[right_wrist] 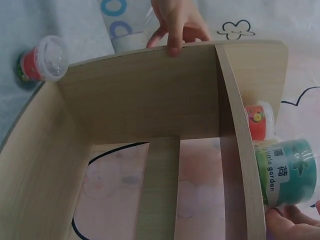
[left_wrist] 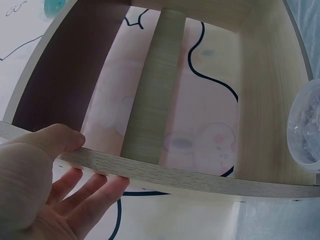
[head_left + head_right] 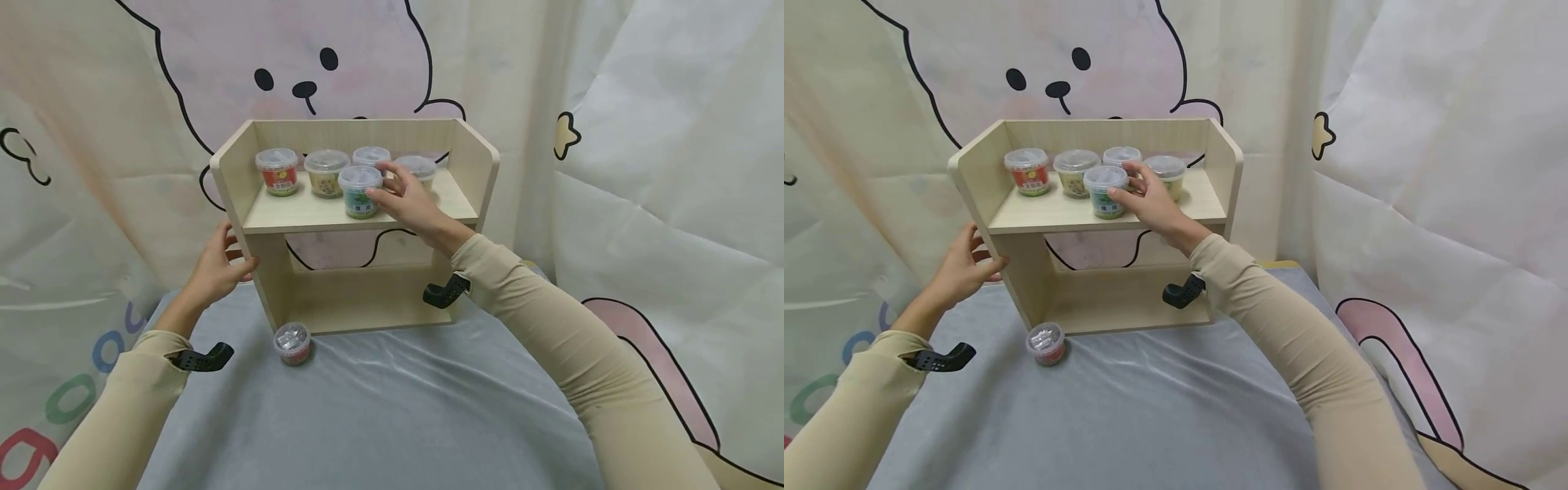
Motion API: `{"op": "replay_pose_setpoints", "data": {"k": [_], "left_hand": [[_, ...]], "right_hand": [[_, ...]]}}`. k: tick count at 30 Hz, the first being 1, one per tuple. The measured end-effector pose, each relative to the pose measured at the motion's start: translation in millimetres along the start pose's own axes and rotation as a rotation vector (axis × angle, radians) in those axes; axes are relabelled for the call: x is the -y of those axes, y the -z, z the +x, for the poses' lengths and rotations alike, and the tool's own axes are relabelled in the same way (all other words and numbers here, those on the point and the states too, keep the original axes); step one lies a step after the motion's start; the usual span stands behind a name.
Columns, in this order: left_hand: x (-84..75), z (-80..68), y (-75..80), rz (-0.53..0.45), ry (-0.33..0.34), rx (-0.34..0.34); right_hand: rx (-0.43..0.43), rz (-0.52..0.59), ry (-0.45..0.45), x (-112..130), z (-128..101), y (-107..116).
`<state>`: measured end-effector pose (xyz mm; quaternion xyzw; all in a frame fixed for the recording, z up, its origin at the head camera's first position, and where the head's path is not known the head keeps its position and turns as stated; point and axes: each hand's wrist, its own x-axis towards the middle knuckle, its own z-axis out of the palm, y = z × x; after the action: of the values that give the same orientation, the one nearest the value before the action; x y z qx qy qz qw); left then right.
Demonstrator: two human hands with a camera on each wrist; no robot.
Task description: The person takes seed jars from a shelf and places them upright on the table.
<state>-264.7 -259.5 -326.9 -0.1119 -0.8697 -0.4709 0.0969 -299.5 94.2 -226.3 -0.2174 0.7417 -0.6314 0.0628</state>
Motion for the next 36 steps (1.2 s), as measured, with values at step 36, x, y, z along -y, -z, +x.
{"op": "replay_pose_setpoints", "data": {"k": [36], "left_hand": [[-2.3,-3.0,0.2,0.014,-0.013,0.009]], "right_hand": [[0.094,-0.065,0.022,5,-1,-3]]}}
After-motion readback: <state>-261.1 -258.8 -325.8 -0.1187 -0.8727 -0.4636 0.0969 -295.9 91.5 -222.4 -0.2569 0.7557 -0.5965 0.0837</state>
